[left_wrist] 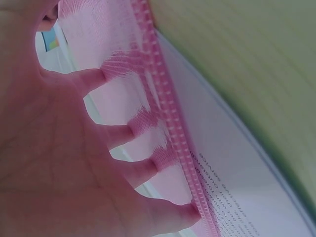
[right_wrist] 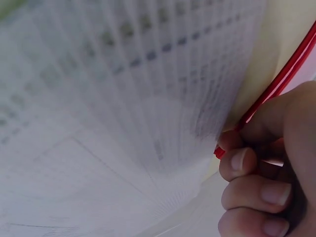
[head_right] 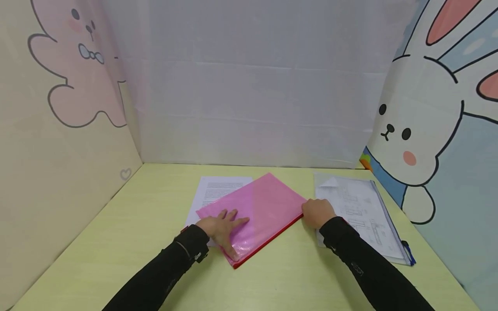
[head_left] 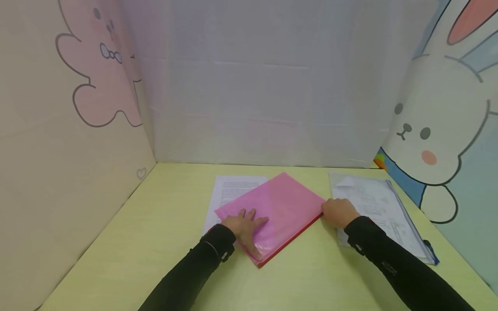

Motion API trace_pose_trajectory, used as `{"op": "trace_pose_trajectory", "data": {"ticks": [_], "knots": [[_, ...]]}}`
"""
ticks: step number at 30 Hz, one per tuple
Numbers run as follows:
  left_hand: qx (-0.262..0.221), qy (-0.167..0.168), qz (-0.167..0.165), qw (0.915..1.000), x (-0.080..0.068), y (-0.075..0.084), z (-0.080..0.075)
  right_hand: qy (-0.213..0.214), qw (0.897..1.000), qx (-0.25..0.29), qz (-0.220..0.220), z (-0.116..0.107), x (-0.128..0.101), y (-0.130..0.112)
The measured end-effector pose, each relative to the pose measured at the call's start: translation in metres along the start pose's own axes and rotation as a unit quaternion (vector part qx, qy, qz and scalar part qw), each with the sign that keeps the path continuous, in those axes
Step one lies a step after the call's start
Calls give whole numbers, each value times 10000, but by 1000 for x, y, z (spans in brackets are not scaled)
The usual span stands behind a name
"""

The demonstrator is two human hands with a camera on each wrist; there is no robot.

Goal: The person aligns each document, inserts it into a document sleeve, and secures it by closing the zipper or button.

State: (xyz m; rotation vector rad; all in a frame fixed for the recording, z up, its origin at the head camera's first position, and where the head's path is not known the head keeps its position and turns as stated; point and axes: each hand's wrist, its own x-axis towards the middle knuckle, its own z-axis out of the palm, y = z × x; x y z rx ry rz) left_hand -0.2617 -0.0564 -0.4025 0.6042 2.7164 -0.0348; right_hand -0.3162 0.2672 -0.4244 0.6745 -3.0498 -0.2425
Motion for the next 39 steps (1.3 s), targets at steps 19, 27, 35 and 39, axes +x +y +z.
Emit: {"op": "trace_pose_trajectory", "data": {"ticks": [19,27,35,39], "knots": [[38,21,22,10000,2,0,1,87,9983,128,562,2,3,17],[17,-3,7,10000,1,-3,1,878,9938,-583,364,-1,9,-13],[69,9,-6,10000,-1,-6,2,345,9924,1044,554,-8,20,-83],[74,72,-21,9999,0,-7,2,151,9862,1416,845,-13,20,-115]]}}
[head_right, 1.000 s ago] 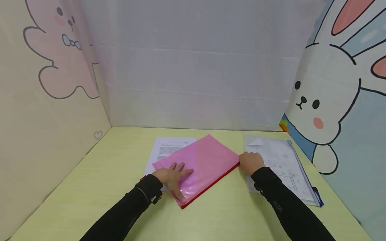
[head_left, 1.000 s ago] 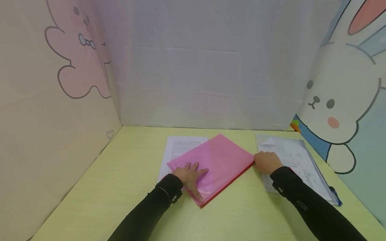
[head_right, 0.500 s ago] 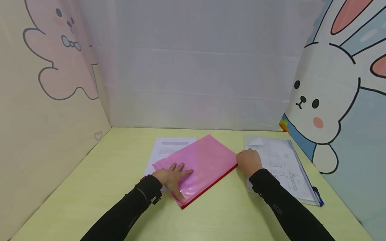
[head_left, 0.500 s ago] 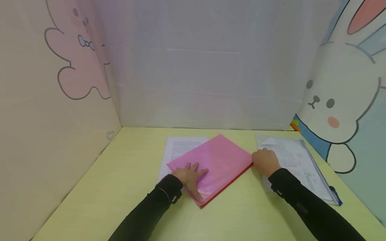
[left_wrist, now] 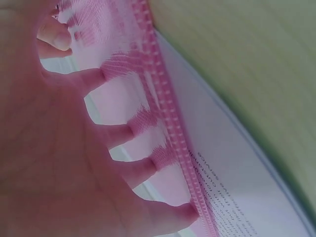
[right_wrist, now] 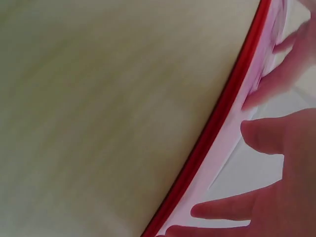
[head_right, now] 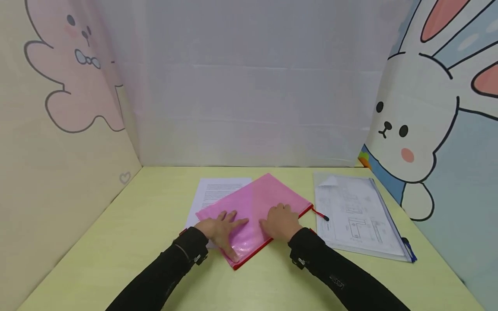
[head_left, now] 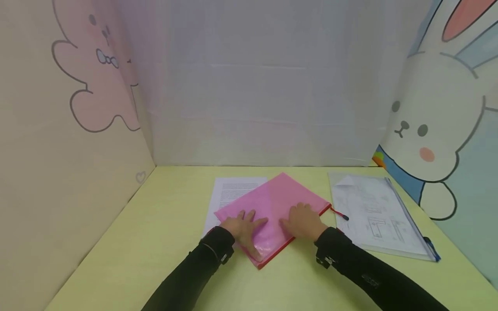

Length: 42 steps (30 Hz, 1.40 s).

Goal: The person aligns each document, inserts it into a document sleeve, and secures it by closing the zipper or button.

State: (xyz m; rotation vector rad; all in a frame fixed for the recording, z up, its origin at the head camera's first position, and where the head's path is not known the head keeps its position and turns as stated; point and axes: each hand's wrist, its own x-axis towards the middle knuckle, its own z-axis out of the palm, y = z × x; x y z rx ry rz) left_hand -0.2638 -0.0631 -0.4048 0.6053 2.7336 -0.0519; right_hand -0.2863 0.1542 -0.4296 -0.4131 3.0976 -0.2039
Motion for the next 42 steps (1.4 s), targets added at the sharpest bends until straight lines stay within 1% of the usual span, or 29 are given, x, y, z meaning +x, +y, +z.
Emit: {"op": "trace_pose_trajectory", "data": {"ticks": [4,7,9,12,13,15,16,18,21,22,24,25,28,29,33,36,37,42], "knots": [[42,11,38,10000,3,0,0,6,9997,-120,195,2,-7,-16],[-13,25,94,10000,5,-1,2,-119,9994,-242,237,1,-10,-19],[-154,53,142,9998,7,-2,2,-186,9992,-255,236,0,-11,-19],[-541,289,212,9979,10,-7,-1,-249,9991,-284,203,0,-11,-18],[-666,413,172,9968,11,-10,-3,-235,9992,-282,174,0,-11,-18],[-967,704,-34,9928,12,-21,-9,-225,9993,-272,128,0,-10,-18],[-1131,862,-231,9896,11,-28,-12,-215,9994,-256,104,0,-9,-18],[-1406,1147,-751,9805,10,-46,-18,-188,9996,-224,55,-1,-8,-19],[-1837,1507,-1675,9568,6,-74,-24,-161,9996,-228,24,-2,-5,-20],[-1958,1600,-1959,9475,6,-83,-23,-145,9996,-256,11,-2,-4,-20],[-2213,1689,-2369,9308,7,-98,-20,-136,9994,-304,7,-2,-2,-21],[-2336,1726,-2491,9239,8,-105,-18,-150,9993,-339,14,-2,-2,-21],[-2738,1680,-2630,9098,13,-115,-11,-156,9992,-371,25,-2,-1,-21],[-2850,1655,-2626,9069,15,-116,-10,-172,9991,-381,36,-2,-1,-21],[-2973,1604,-2681,9022,17,-115,-10,-163,9992,-347,55,0,-3,-23],[-3059,1523,-2671,9011,17,-115,-10,-168,9991,-366,106,2,-4,-24],[-3154,1491,-2655,8988,17,-115,-9,-165,9991,-373,129,2,-5,-24],[-3848,1393,-2425,8796,18,-122,-2,-187,9989,-395,184,2,-7,-23]]}}
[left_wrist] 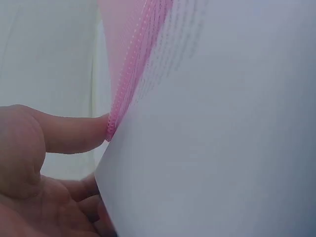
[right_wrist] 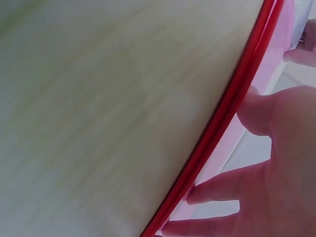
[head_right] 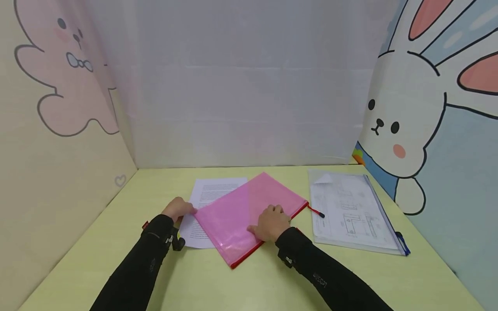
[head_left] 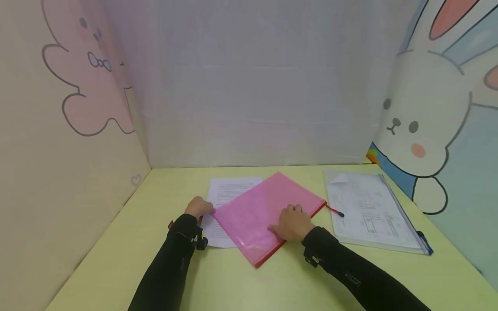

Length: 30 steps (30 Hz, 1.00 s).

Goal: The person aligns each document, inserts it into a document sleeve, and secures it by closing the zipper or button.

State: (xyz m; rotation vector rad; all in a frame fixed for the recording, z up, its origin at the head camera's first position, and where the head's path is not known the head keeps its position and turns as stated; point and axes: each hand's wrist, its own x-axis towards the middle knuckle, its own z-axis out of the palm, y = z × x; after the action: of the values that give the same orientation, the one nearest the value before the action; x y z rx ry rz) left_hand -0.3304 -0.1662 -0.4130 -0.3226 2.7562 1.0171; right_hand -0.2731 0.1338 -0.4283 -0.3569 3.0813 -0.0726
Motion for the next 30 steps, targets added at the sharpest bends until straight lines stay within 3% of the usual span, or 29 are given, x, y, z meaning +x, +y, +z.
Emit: {"op": "trace_pose_trajectory", "data": {"ticks": [4,6,10,15,18,21,26,28,30], "knots": [[-366,-100,159,9992,3,-5,-4,15,9999,1,-102,-2,0,1],[-212,-13,398,9990,4,-4,-8,39,9999,-23,-125,-3,1,2],[246,518,705,9959,4,-4,-20,54,9998,-61,-162,-3,3,6],[569,1294,946,9854,-2,-11,-45,-82,9995,23,-318,-1,9,9],[935,1673,1322,9725,-11,-7,-65,-205,9986,157,-460,-3,15,11],[1202,2094,1728,9549,-26,7,-84,-423,9965,330,-639,-8,23,12],[1019,2882,2445,9202,-51,37,-108,-963,9894,503,-969,-12,37,17],[701,3010,2634,9139,-59,49,-112,-1155,9858,575,-1080,-12,42,21],[311,2914,2739,9160,-63,59,-113,-1305,9826,628,-1167,-14,47,24]]}}
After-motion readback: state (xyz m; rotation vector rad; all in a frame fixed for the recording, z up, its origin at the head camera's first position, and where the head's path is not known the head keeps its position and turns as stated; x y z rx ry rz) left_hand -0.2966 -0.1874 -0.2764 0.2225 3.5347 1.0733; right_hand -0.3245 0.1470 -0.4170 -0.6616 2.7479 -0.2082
